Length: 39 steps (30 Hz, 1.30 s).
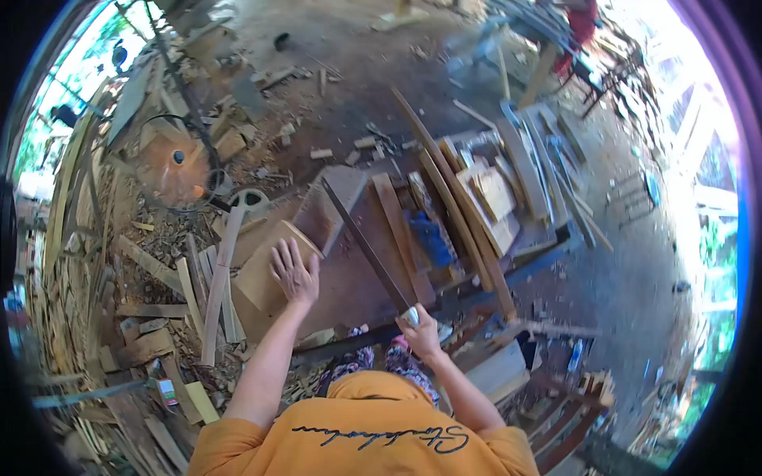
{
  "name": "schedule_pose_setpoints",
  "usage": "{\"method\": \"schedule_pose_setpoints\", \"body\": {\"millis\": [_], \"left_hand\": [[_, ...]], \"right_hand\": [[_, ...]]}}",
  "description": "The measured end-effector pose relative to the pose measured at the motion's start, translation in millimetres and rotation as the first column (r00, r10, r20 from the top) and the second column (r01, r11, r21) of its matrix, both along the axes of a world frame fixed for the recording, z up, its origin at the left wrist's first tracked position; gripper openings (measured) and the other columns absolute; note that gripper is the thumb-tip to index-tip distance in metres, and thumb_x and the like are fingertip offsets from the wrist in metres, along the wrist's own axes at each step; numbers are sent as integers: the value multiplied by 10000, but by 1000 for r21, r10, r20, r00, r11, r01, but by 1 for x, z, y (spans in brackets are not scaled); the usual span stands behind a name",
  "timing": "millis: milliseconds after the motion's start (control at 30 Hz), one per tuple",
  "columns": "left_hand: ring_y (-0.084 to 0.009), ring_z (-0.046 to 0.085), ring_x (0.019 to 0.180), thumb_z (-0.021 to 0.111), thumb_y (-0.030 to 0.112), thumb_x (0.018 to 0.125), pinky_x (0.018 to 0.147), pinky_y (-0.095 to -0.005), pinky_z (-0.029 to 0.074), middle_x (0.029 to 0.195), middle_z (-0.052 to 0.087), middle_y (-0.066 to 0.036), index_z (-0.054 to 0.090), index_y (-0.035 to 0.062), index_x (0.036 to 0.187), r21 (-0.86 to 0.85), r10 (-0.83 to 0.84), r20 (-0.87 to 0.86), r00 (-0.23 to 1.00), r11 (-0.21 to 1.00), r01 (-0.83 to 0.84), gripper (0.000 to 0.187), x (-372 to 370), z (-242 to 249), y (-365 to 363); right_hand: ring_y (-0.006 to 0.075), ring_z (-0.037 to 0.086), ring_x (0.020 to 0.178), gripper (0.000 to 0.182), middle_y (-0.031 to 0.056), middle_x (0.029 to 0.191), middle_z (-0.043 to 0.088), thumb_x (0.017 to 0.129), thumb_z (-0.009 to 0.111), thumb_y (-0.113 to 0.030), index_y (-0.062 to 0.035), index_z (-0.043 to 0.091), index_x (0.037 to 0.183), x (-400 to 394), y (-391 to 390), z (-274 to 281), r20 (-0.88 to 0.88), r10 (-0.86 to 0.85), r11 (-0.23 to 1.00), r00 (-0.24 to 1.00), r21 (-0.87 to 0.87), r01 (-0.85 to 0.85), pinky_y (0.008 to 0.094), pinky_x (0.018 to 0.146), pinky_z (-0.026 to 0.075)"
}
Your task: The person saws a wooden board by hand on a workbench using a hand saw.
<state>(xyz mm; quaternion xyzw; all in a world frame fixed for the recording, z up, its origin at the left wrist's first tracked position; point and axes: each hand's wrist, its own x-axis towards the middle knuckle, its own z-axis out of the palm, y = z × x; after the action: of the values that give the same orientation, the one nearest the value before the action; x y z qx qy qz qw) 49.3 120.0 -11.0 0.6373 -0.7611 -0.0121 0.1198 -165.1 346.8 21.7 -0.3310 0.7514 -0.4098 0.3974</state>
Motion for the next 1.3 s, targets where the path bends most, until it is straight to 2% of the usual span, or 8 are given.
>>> {"method": "schedule_pose_setpoints", "body": {"millis": [33,100,433,467,500,600,700,1300], "left_hand": [[-407,143,1493,479,496,968,1162,-599,128,1630,180,-168,222,116,1569,39,-33,-12,999,999,33,756,2,5,10],[-410,128,1495,572,486,910,1168,-600,119,1633,157,-175,199,124,1575,125,-125,13,992,985,123,844,10,14,30],[-378,61,1512,718,308,821,1179,-612,120,1646,99,-118,140,193,1583,182,-138,-19,990,973,140,963,24,10,74],[-379,50,1514,712,311,826,1181,-614,114,1648,91,-115,134,187,1584,204,-127,0,992,971,124,961,23,12,79],[-380,40,1515,706,314,831,1182,-616,108,1651,82,-112,128,181,1585,230,-122,20,992,966,114,959,22,12,84],[-380,24,1517,696,328,839,1189,-612,88,1654,68,-112,120,170,1586,279,-118,60,991,955,97,957,22,22,89],[-385,14,1516,699,364,833,1193,-606,77,1655,53,-117,110,164,1588,332,-139,97,985,938,100,977,23,29,90],[-380,50,1513,712,473,795,1179,-629,114,1650,85,-118,119,158,1585,339,-98,66,993,938,70,1037,19,31,89]], "right_hand": [[240,637,670,251,180,745,641,850,742,-170,-6,561,906,0,0,-4,-51,20,999,999,-50,-22,377,632,496],[98,570,544,212,45,642,599,856,737,-151,-32,565,887,-5,5,-37,-123,37,993,992,-103,-50,297,475,455],[141,613,535,240,77,656,617,861,738,-140,-29,526,857,-21,8,-82,-120,88,992,989,-84,-99,324,472,485],[262,659,576,262,141,676,634,850,741,-159,-9,527,859,-26,8,-91,-278,105,975,955,-160,-154,388,519,500],[262,659,576,262,141,676,634,850,741,-159,-9,527,859,-30,9,-86,-286,109,973,952,-166,-161,388,519,500],[486,647,795,297,257,772,649,817,747,-189,7,538,893,-39,3,-42,-329,117,978,937,-126,-166,485,639,506],[499,635,833,308,270,815,660,833,744,-224,-11,535,910,-49,-1,-37,-360,136,980,923,-88,-179,521,668,504],[363,703,799,292,204,821,691,817,765,-231,-7,604,914,-30,4,-60,-332,101,987,938,-88,-138,434,687,535]]}}
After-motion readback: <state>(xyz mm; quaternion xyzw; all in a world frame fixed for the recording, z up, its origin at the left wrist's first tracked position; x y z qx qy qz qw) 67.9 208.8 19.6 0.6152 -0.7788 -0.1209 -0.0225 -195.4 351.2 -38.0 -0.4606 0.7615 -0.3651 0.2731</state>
